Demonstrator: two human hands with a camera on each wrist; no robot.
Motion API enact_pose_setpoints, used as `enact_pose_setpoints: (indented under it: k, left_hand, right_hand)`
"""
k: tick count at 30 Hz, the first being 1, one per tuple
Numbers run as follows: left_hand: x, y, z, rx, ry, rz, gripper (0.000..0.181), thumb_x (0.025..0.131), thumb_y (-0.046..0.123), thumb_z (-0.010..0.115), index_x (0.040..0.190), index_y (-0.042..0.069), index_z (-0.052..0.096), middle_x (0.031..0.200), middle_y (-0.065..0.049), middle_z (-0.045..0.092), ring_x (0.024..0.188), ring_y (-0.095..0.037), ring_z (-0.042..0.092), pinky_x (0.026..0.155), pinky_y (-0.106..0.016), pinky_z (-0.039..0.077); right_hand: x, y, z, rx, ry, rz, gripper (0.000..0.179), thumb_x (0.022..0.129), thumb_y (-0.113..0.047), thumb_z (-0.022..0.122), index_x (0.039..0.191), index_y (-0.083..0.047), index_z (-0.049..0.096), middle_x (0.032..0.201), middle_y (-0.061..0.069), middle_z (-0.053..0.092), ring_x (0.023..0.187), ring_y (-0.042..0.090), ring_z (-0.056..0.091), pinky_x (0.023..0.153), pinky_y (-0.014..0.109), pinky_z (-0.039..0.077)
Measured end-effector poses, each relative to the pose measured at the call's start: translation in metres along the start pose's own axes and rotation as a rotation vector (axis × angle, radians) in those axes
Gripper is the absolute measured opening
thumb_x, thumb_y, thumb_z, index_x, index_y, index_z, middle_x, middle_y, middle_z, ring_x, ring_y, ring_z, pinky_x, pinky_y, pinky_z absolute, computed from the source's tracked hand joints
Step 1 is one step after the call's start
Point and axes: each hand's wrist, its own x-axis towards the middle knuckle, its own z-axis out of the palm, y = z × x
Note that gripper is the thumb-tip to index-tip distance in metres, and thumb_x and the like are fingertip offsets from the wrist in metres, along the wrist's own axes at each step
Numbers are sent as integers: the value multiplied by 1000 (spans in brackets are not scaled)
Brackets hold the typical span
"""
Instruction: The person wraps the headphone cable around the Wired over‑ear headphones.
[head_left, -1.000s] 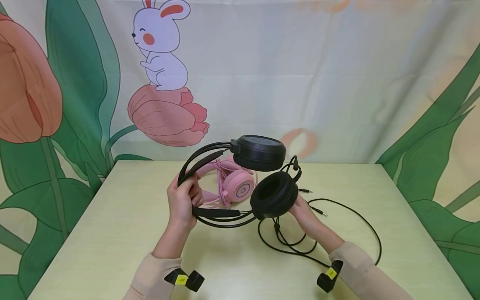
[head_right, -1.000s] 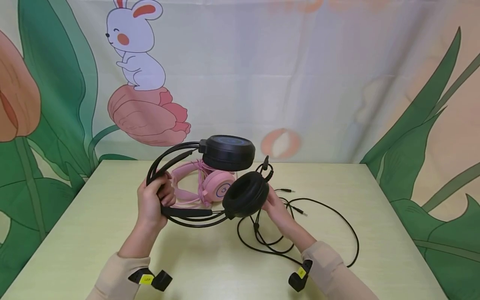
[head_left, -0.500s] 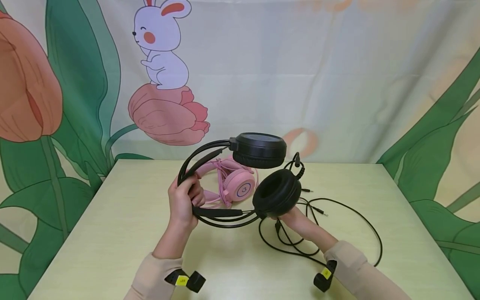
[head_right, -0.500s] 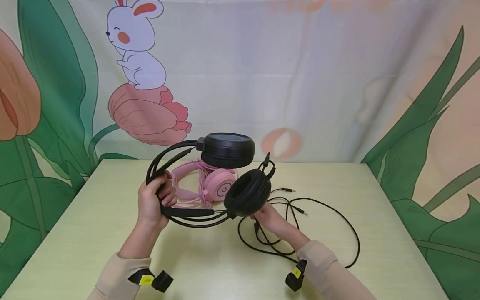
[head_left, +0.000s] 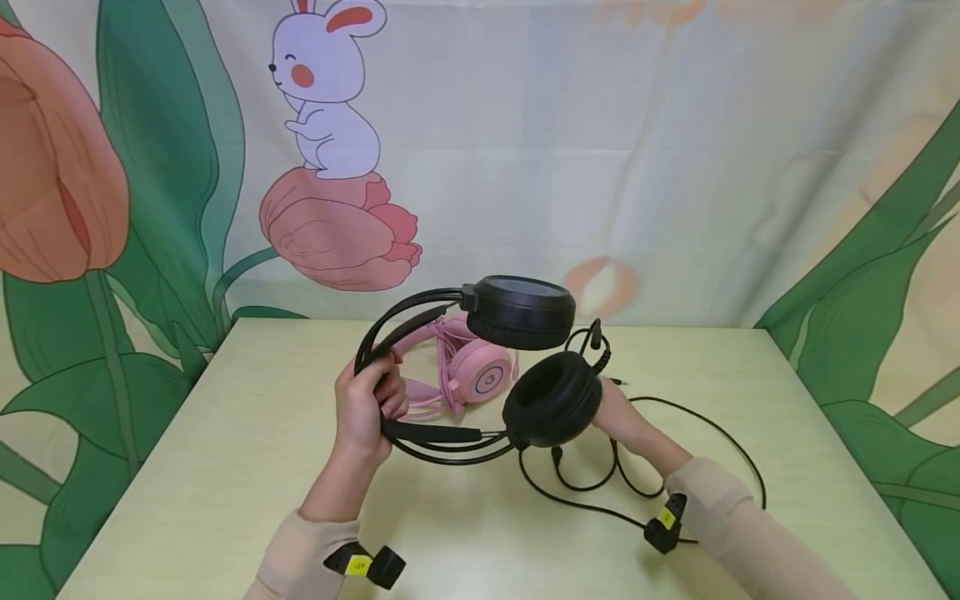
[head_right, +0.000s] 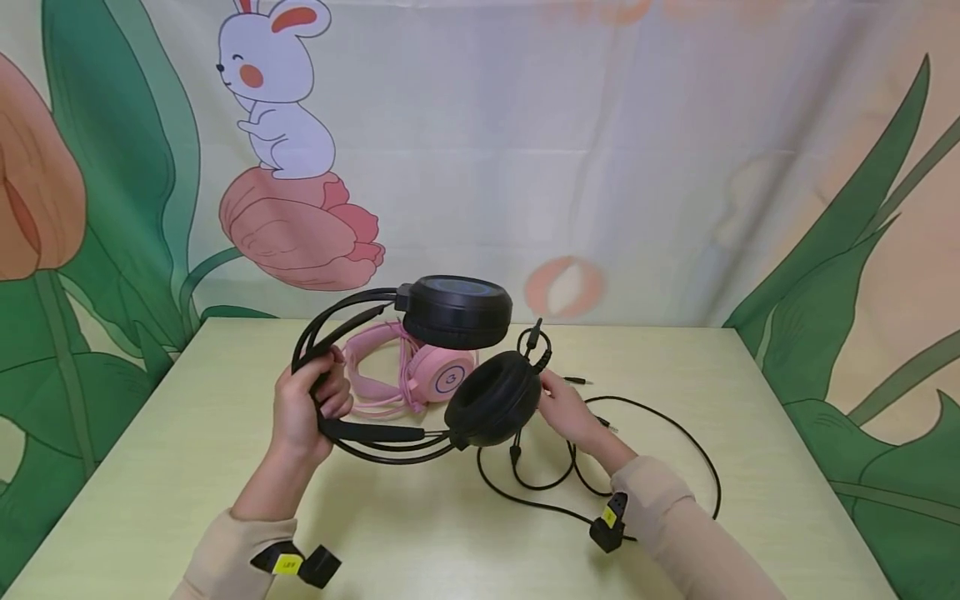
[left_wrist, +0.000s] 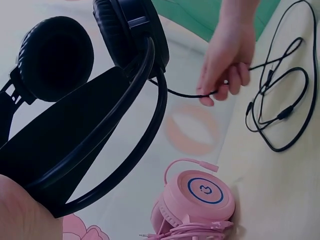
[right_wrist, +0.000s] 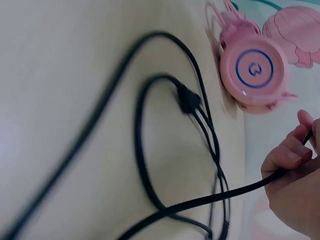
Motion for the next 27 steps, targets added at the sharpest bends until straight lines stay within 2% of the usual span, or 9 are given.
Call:
enact_pose_setpoints:
  k: [2, 5, 7, 9, 13, 16, 19, 24, 27]
  left_hand:
    - [0, -1, -1, 14, -5, -3, 18, 89, 4, 37, 75, 7, 49, 50, 2, 18, 38, -9, 16, 42, -29, 8]
    - [-1, -2, -2, 24, -7, -7, 18, 89, 4, 38, 76, 7, 49, 49, 4, 20, 37, -7, 18, 43, -30, 8]
    - [-1, -2, -2, 19, -9, -9, 17, 89, 4, 38, 76, 7, 49, 50, 4, 20, 38, -6, 18, 43, -30, 7]
    - [-1, -3, -2, 14, -14, -9, 16, 89, 4, 39, 77, 7, 48, 50, 3, 19, 38, -6, 18, 42, -29, 7]
    - [-1, -4, -2, 25, -19, -15, 18, 90, 4, 39, 76, 8, 49, 50, 3, 19, 38, -6, 18, 42, -28, 8]
    - [-1, -5, -3, 40, -12, -23, 18, 89, 4, 40, 75, 9, 50, 48, 5, 22, 37, -6, 18, 42, -27, 9]
    - [-2, -6, -4, 50, 1, -30, 17, 89, 5, 41, 75, 8, 50, 47, 6, 24, 37, -5, 19, 42, -27, 9]
    - [-2, -7, -6, 51, 27, -42, 16, 89, 5, 41, 75, 7, 50, 47, 7, 26, 37, -4, 20, 43, -27, 9]
    - [-2, -7, -7, 45, 44, -48, 16, 89, 5, 42, 75, 7, 50, 47, 8, 26, 37, -3, 20, 43, -26, 9]
  right_hand:
    - [7, 3, -8, -27, 27, -27, 18, 94, -23, 48, 92, -6, 53, 78, 7, 55, 69, 15, 49, 61, 28, 41]
    - [14, 1, -20, -98, 70, -86, 29, 96, -32, 45, 106, -8, 57, 104, 12, 59, 92, 20, 53, 75, 32, 42]
    - [18, -7, -27, -140, 85, -119, 29, 98, -28, 39, 103, -6, 57, 102, 15, 59, 91, 24, 54, 76, 36, 43]
    - [20, -16, -35, -176, 100, -161, 23, 98, -19, 39, 106, -6, 57, 109, 15, 59, 100, 26, 52, 83, 40, 41]
    - [24, -35, -49, -194, 138, -200, 19, 98, -15, 39, 105, -7, 54, 106, 16, 58, 96, 26, 51, 80, 42, 42]
    - [24, -47, -58, -214, 192, -205, 25, 99, -26, 37, 105, -8, 53, 94, 12, 56, 83, 22, 48, 72, 36, 40]
    - [23, -56, -66, -221, 251, -231, 29, 99, -30, 35, 106, -8, 51, 85, 9, 50, 74, 20, 43, 67, 33, 38]
    - [18, -67, -76, -200, 390, -274, 31, 99, -33, 33, 105, -8, 50, 77, 5, 44, 61, 17, 37, 56, 29, 33]
    - [14, -72, -80, -166, 472, -302, 31, 98, -33, 33, 105, -8, 49, 77, 6, 44, 58, 16, 36, 54, 27, 32]
